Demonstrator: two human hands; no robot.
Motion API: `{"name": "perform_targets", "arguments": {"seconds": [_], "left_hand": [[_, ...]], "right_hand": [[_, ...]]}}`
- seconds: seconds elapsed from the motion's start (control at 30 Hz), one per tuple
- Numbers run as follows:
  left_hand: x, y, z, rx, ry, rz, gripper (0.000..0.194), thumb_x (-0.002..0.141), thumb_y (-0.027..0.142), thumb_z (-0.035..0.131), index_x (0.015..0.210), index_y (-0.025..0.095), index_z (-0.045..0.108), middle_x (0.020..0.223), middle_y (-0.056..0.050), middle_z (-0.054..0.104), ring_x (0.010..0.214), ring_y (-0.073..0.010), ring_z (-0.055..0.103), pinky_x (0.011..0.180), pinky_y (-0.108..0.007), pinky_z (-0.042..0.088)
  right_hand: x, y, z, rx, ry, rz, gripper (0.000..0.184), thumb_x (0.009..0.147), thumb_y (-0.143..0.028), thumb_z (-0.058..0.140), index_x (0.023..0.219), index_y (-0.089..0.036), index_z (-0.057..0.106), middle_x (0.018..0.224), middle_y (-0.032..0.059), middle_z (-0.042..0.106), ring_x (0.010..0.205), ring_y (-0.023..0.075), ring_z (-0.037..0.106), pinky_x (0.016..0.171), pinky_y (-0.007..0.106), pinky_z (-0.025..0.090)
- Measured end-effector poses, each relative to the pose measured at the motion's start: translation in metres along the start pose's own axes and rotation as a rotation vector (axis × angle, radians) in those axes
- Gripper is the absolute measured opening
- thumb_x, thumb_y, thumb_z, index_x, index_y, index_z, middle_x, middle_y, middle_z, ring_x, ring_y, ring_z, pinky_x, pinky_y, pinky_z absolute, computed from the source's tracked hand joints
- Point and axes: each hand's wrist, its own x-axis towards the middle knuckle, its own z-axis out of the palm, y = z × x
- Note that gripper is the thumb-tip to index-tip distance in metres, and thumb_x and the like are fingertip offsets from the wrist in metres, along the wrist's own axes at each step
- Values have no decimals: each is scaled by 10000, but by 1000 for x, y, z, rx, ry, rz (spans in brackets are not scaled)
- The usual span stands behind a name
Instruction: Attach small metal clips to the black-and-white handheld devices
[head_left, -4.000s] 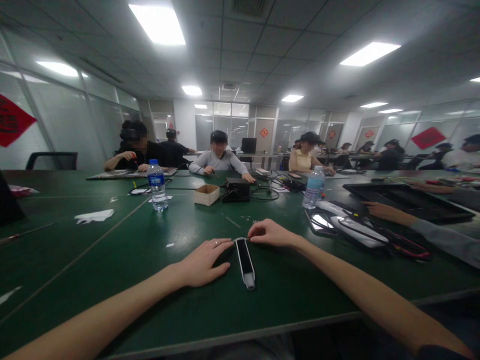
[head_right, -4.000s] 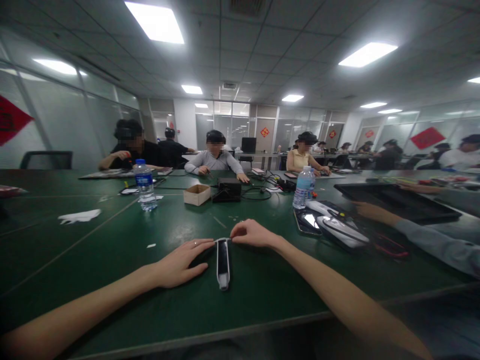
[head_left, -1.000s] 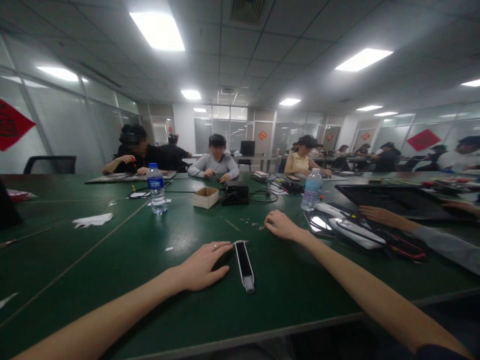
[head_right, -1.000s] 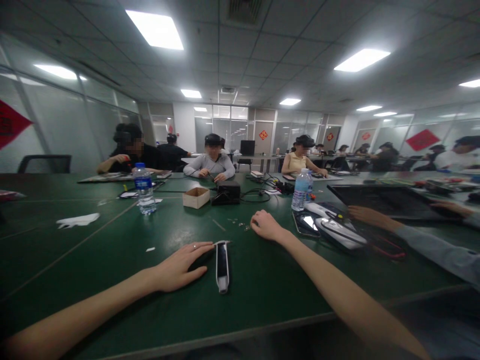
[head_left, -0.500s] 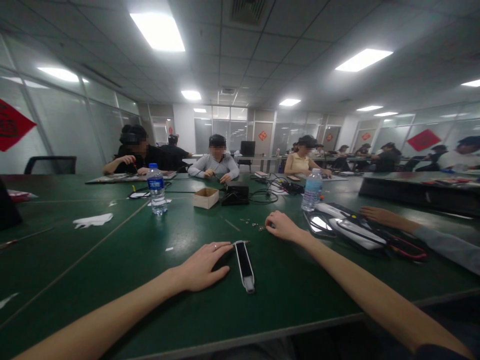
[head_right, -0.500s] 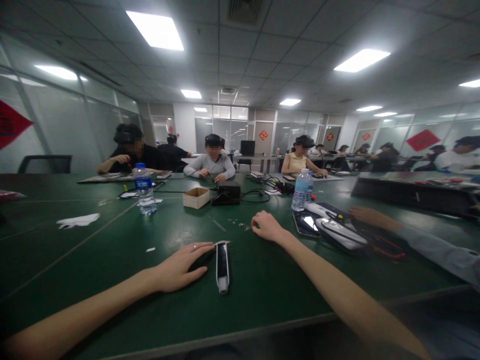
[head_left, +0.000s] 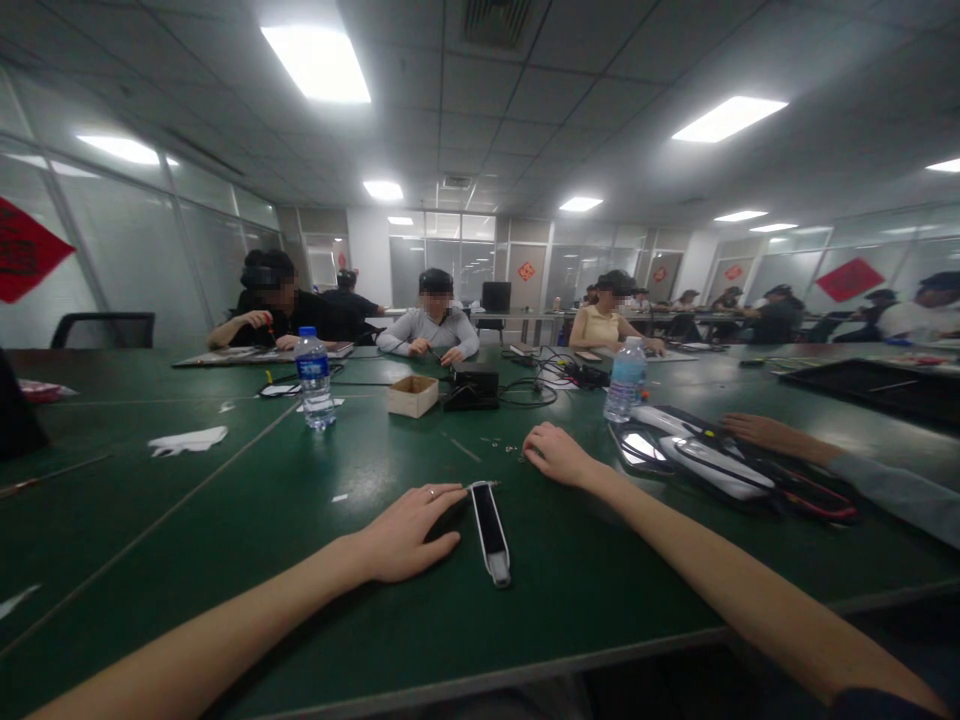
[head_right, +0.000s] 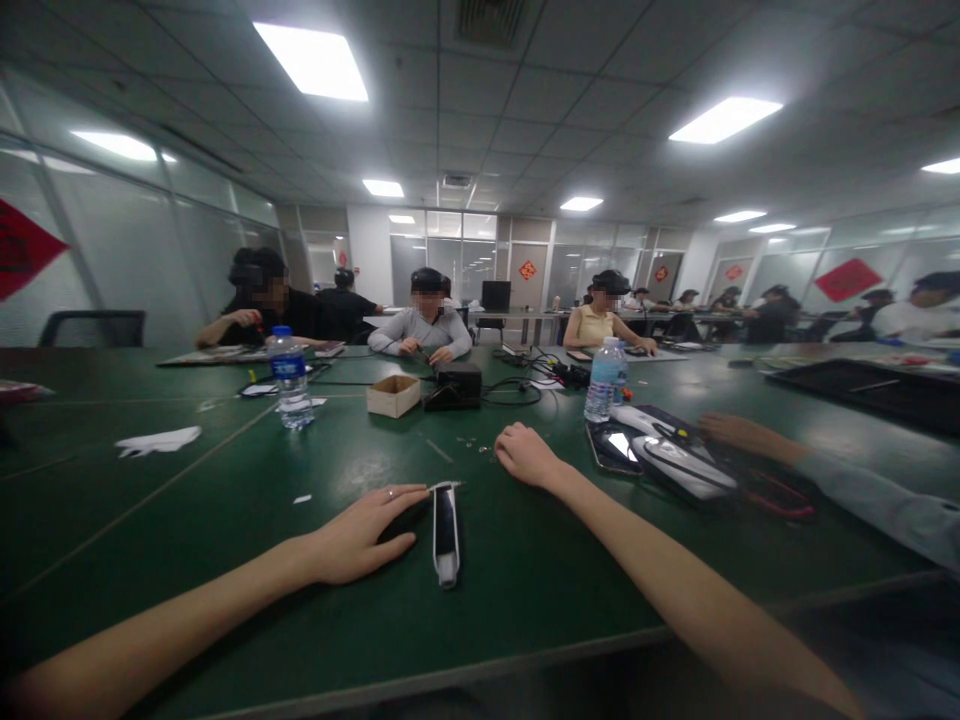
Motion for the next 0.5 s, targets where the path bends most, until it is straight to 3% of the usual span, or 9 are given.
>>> {"name": "perform_targets", "arguments": {"seconds": [0.1, 0.2, 0.33, 0.5], "left_hand": [[-1, -1, 0, 3, 5, 3, 542, 938, 388, 496, 1441, 224, 382, 1480, -110, 437, 1329, -274, 441, 1102, -450, 371], [-1, -2, 1, -7, 6, -2, 544, 940, 397, 495, 1443, 224, 383, 1481, -107, 436, 1330, -276, 439, 1105, -451, 368], [1, -3, 3, -14, 15, 3, 556, 940, 406, 496, 1450, 220, 376, 1484, -108, 433, 1334, -277, 434, 1110, -450, 360], [2, -2, 3, -24, 15, 1, 554, 934, 398, 508, 1447, 233, 382, 1483, -106, 437, 1331, -286, 436, 1103, -463, 362]], "right_hand": [[0, -7, -4, 28, 53, 13, 171, 913, -144, 505, 883, -123, 672, 917, 115, 658, 893, 218, 565, 828, 331, 438], [0, -18, -9, 190, 64, 5, 145, 905, -144, 508, 889, -122, 651, 906, 102, 652, 854, 195, 575, 797, 310, 453], [0, -38, -15, 413, -20, 13, 111, 867, -141, 534, 861, -138, 645, 827, 53, 652, 729, 151, 577, 683, 261, 451], [-2, -56, -23, 482, -117, -51, 117, 854, -151, 536, 846, -144, 653, 804, 36, 651, 699, 140, 572, 650, 244, 441]]}}
